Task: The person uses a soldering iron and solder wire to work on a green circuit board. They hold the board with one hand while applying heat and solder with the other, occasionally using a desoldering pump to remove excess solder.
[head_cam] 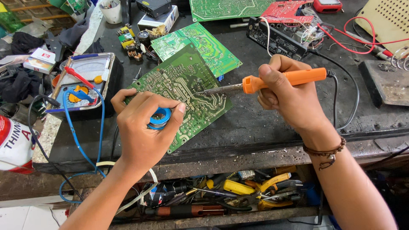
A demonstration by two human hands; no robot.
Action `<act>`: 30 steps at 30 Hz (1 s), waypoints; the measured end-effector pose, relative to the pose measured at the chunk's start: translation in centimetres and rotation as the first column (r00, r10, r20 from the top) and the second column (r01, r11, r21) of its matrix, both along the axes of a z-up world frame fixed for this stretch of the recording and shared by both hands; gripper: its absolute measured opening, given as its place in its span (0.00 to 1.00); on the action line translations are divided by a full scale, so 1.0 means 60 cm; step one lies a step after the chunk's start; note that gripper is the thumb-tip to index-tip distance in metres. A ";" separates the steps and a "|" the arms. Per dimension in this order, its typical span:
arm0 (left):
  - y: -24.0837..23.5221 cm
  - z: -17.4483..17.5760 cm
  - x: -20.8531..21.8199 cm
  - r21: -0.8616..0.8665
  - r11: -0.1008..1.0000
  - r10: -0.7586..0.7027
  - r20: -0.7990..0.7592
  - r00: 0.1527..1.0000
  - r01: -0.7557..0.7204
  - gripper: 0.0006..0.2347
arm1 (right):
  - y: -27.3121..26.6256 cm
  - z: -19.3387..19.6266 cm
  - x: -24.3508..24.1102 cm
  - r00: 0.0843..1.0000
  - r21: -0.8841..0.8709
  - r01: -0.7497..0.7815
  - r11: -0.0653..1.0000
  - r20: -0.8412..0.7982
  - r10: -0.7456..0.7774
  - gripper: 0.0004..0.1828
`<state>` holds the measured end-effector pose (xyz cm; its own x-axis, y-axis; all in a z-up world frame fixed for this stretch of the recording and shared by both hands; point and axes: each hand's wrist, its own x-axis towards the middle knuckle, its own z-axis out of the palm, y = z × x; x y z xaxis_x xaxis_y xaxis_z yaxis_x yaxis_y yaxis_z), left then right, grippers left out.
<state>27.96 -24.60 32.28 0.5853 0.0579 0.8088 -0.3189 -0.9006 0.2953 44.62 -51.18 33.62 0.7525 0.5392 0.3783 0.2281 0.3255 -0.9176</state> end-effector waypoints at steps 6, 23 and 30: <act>-0.001 0.000 0.001 0.021 1.000 0.001 -0.001 1.000 -0.001 0.09 | -0.005 0.025 0.008 1.000 -0.107 -0.006 0.994 -0.007 0.005 0.23; -0.001 0.002 0.002 0.015 1.000 0.011 -0.004 1.000 -0.011 0.09 | -0.001 0.061 0.023 0.996 -0.209 -0.043 0.977 0.064 0.058 0.22; 0.000 0.000 0.003 0.038 0.999 0.013 -0.001 1.000 -0.013 0.08 | -0.002 0.071 0.024 0.996 -0.254 -0.022 0.967 0.076 0.043 0.22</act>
<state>28.15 -24.59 32.31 0.5859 0.0349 0.8096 -0.3069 -0.9151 0.2615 46.07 -51.29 37.85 0.7057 0.6486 0.2850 0.2973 0.0941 -0.9501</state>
